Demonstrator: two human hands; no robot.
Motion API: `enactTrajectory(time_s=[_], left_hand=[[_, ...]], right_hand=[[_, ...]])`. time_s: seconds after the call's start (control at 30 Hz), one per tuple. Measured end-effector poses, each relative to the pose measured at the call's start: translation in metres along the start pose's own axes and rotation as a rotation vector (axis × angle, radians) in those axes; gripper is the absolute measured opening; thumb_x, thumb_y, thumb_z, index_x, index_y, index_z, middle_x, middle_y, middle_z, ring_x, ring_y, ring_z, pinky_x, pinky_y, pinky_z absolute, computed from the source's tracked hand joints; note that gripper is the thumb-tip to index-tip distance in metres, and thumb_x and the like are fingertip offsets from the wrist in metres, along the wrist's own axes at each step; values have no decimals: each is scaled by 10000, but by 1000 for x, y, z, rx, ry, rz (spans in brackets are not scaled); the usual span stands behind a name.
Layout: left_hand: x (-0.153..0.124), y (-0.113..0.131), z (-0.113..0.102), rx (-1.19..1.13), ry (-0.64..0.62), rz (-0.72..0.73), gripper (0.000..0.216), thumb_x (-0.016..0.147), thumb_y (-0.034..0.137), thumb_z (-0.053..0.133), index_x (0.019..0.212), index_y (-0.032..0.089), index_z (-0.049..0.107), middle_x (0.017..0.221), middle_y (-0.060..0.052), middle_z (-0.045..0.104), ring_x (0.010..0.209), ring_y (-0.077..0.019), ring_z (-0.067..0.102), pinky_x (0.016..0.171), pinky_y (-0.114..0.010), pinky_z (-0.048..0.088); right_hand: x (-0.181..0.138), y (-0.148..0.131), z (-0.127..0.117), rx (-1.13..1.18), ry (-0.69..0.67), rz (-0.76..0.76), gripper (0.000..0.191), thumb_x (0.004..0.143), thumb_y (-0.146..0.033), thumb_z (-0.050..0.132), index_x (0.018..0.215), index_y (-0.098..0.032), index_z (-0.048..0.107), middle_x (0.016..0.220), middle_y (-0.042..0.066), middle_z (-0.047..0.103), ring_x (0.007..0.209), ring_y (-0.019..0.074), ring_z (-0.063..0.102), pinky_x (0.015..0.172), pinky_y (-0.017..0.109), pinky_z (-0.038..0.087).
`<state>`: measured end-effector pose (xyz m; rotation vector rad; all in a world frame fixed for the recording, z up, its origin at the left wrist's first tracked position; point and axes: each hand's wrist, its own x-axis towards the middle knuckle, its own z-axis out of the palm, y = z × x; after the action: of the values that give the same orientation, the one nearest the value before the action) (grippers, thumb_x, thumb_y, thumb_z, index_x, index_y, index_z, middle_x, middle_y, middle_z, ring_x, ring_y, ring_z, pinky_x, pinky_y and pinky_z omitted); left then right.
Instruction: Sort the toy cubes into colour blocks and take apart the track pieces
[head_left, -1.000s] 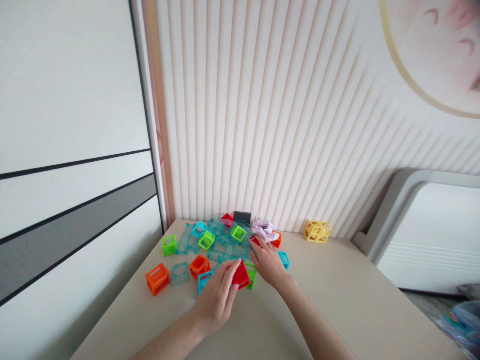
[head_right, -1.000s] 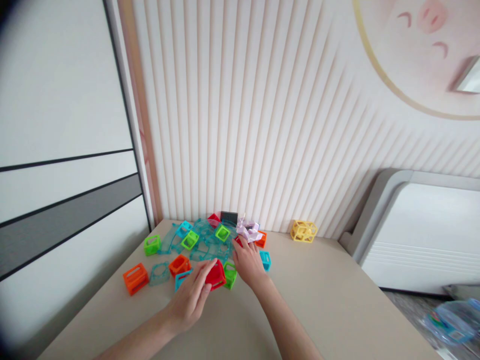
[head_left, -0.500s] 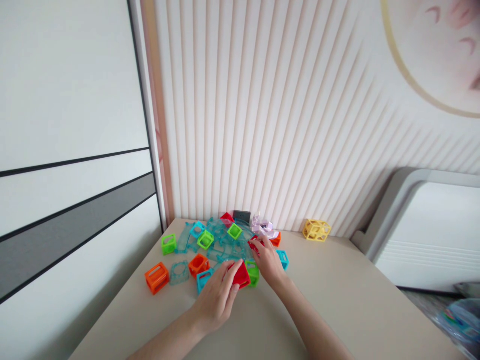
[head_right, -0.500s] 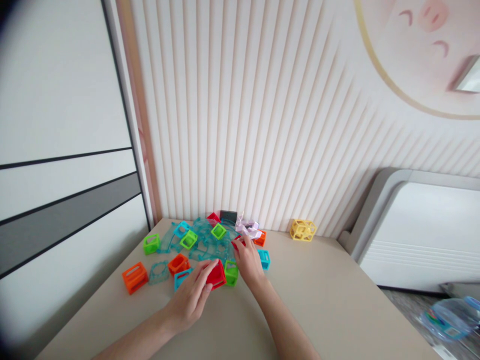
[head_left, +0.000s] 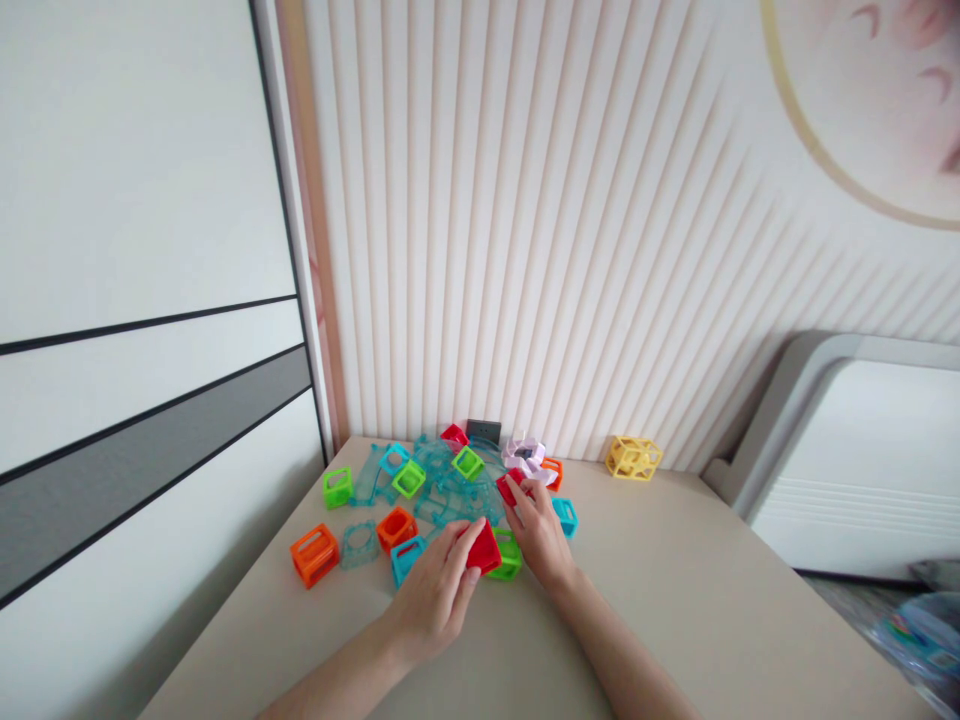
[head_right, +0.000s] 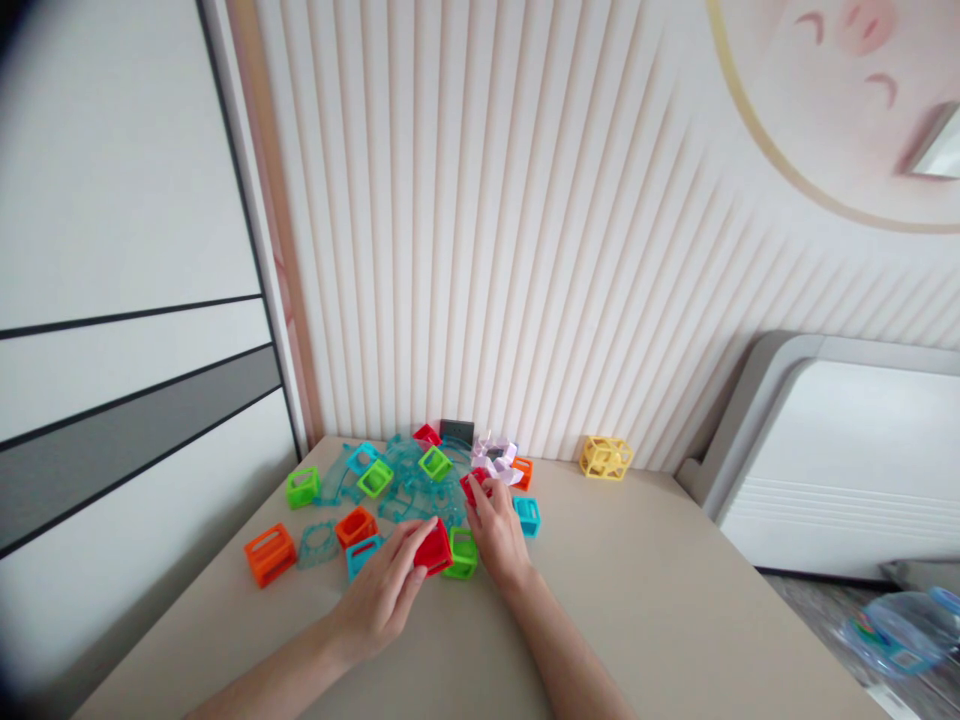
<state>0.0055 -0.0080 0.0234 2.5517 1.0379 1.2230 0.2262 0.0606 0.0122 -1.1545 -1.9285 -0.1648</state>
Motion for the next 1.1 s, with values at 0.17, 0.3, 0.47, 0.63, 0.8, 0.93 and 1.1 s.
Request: enactTrajectory(time_s=[0.17, 0.3, 0.47, 0.63, 0.8, 0.93, 1.1], left_hand=[[-1, 0, 0, -32, -27, -3, 522, 1035, 236, 378, 1545, 235, 266, 1314, -148, 586, 1185, -251, 621, 992, -411, 559], [0, 0, 0, -44, -37, -3, 567, 1020, 257, 445, 1551, 236, 250, 1342, -147, 579, 1230, -266, 598, 1019, -434, 545], [1, 2, 0, -64, -29, -19, 602, 1005, 254, 482, 1558, 235, 245, 1351, -143, 583, 1246, -263, 598, 1027, -428, 546], [0, 2, 2, -63, 3, -24, 608, 992, 248, 512, 1546, 229, 262, 1345, -143, 589, 1244, -261, 604, 1024, -418, 552], [1, 3, 0, -70, 16, 0, 488, 966, 247, 571, 1425, 211, 408, 1311, -144, 593, 1241, -266, 603, 1033, -425, 549], [3, 3, 0, -64, 64, 49, 366, 947, 223, 597, 1297, 207, 490, 1268, -139, 599, 1249, -276, 599, 1036, -444, 547], [2, 0, 6, -57, 67, 86, 345, 934, 166, 603, 1264, 198, 507, 1265, -139, 591, 1286, -281, 579, 1044, -442, 544]], right_hand=[[-4, 3, 4, 38, 49, 0, 472, 970, -218, 502, 1439, -256, 529, 1073, 120, 587, 995, 274, 640, 850, 414, 587], [-8, 6, 7, 72, 91, 9, 549, 972, -217, 511, 1514, -264, 440, 1086, 116, 580, 997, 260, 644, 859, 400, 589], [-11, 5, 9, 102, 117, 12, 603, 978, -238, 534, 1553, -305, 365, 1161, 125, 578, 1095, 269, 625, 931, 433, 568], [-11, 3, 8, 131, 106, 39, 613, 979, -250, 539, 1555, -325, 346, 1371, 136, 518, 1262, 286, 556, 1018, 466, 527], [-9, 2, 8, 147, 106, 110, 603, 963, -263, 563, 1539, -292, 388, 1319, 123, 585, 1227, 279, 599, 1013, 430, 535], [-8, 1, 7, 197, 111, 230, 568, 924, -281, 593, 1480, -240, 486, 1276, 131, 649, 1165, 289, 646, 975, 425, 554], [-8, -1, 6, 301, 82, 427, 547, 887, -354, 622, 1400, -178, 556, 1278, 144, 686, 1151, 307, 665, 988, 466, 537]])
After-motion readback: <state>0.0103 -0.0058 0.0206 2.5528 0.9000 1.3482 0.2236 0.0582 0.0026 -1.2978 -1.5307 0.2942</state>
